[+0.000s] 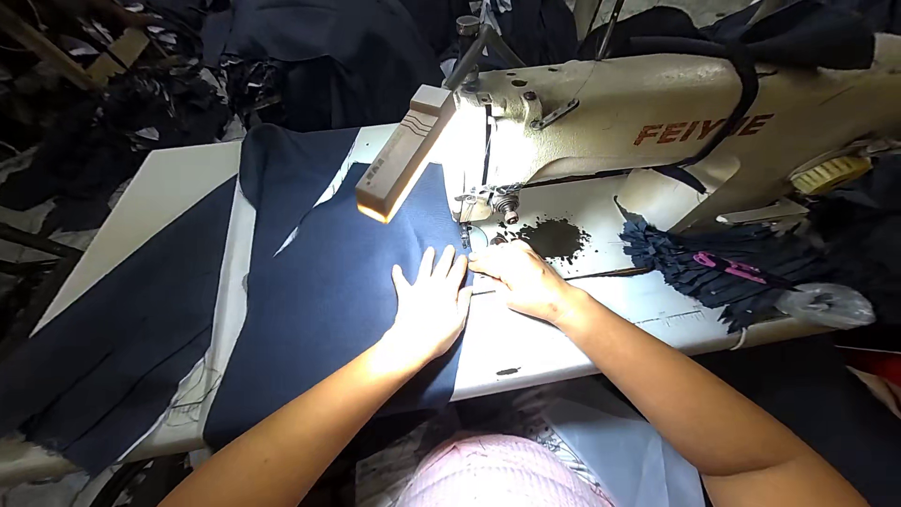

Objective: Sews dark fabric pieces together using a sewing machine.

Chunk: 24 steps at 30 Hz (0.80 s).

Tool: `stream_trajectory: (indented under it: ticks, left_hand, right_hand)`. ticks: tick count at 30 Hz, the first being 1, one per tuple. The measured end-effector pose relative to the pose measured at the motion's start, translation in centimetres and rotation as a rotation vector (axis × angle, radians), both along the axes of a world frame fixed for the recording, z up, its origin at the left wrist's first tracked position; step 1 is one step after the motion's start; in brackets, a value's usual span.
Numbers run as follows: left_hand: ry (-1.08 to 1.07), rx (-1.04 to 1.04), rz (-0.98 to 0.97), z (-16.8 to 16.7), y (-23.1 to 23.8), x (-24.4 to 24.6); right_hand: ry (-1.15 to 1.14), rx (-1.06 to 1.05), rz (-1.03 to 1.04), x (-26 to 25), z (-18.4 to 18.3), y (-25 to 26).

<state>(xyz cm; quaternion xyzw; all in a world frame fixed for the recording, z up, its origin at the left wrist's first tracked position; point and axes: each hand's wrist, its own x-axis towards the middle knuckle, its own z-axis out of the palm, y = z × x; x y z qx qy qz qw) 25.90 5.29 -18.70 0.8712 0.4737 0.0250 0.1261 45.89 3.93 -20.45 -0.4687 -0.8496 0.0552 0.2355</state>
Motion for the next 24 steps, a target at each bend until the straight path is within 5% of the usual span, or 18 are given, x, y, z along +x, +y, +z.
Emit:
stream_trajectory:
  ticks: [24]
  left_hand:
    - [-0.135, 0.067, -0.059, -0.7, 6.6, -0.2]
  right_hand:
    - [0.081, 0.155, -0.152, 0.0, -1.0, -0.3]
